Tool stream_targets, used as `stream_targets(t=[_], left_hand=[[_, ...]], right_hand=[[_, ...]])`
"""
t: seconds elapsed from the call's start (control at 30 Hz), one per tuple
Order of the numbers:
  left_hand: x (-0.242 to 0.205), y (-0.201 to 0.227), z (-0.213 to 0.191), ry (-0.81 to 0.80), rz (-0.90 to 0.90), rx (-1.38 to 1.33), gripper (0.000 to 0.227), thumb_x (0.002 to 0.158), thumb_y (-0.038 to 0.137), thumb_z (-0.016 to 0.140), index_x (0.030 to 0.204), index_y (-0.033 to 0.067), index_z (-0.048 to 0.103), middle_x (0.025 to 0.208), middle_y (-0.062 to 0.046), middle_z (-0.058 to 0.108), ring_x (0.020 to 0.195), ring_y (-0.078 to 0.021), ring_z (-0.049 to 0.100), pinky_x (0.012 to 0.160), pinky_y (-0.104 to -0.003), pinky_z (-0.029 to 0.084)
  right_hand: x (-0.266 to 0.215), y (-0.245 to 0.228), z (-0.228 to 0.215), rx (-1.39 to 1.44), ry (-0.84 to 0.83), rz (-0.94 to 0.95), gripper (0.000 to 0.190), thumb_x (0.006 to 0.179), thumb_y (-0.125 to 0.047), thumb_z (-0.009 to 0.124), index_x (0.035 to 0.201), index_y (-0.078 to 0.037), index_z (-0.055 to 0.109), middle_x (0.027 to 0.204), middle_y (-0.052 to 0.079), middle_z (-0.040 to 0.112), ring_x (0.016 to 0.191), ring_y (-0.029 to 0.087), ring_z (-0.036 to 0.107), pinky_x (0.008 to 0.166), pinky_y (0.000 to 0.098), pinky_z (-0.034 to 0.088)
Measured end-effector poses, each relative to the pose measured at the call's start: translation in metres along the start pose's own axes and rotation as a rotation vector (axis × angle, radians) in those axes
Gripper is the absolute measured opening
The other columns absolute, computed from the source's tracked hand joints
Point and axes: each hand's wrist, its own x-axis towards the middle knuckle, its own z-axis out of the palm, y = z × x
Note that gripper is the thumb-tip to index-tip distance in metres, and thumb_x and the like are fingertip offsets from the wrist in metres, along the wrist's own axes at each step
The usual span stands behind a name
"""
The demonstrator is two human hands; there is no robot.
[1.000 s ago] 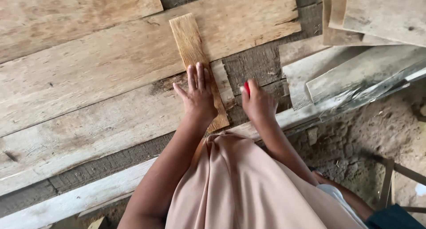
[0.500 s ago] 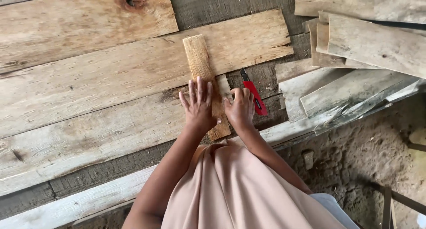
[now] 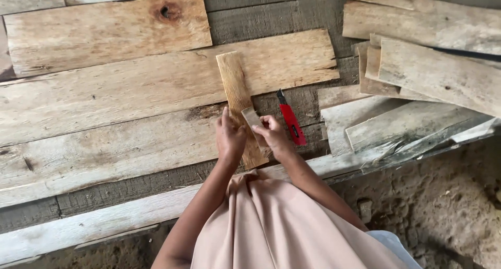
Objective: The person arranges wooden planks on a flat surface, using a utility knife to trim and adjust pieces. They repeatedly pick up, position, and cut planks to fit within a rectangular frame, occasionally moving aside smaller offcuts.
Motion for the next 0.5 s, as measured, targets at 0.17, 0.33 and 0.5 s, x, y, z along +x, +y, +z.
stream_targets(t=[0.17, 0.33, 0.5], left_hand=[[-0.009, 0.033, 0.008, -0.01, -0.199, -0.47, 0.041, 0.089, 0.017, 0.07, 0.129, 0.0114, 0.061, 0.091, -0.008, 0.071, 0.084, -0.0185, 0.067, 0.073, -0.034, 0.053], [0.013, -0.015, -0.014, 0.24, -0.061, -0.847, 0.009, 0.098, 0.014, 0.063, 0.107, 0.0131, 0.064, 0.096, -0.006, 0.063, 0.09, -0.0158, 0.056, 0.083, -0.035, 0.046], [-0.006, -0.012, -0.074, 0.481, 0.022, -0.825, 0.027, 0.1, 0.013, 0.055, 0.126, 0.0093, 0.06, 0.108, -0.012, 0.065, 0.101, -0.0203, 0.062, 0.095, -0.04, 0.051]], right_hand=[[0.018, 0.006, -0.016, 0.188, -0.095, 0.013, 0.041, 0.083, -0.016, 0.08, 0.119, -0.009, 0.063, 0.103, 0.01, 0.067, 0.094, 0.021, 0.066, 0.084, 0.0364, 0.054], [0.032, -0.011, -0.075, 0.417, -0.081, 0.055, 0.035, 0.086, -0.012, 0.074, 0.12, -0.013, 0.064, 0.098, 0.006, 0.069, 0.088, 0.019, 0.068, 0.081, 0.0325, 0.055], [0.044, -0.024, -0.111, 0.356, -0.066, -0.096, 0.032, 0.092, -0.003, 0.064, 0.122, -0.007, 0.058, 0.1, 0.009, 0.068, 0.084, 0.019, 0.072, 0.074, 0.0311, 0.061]])
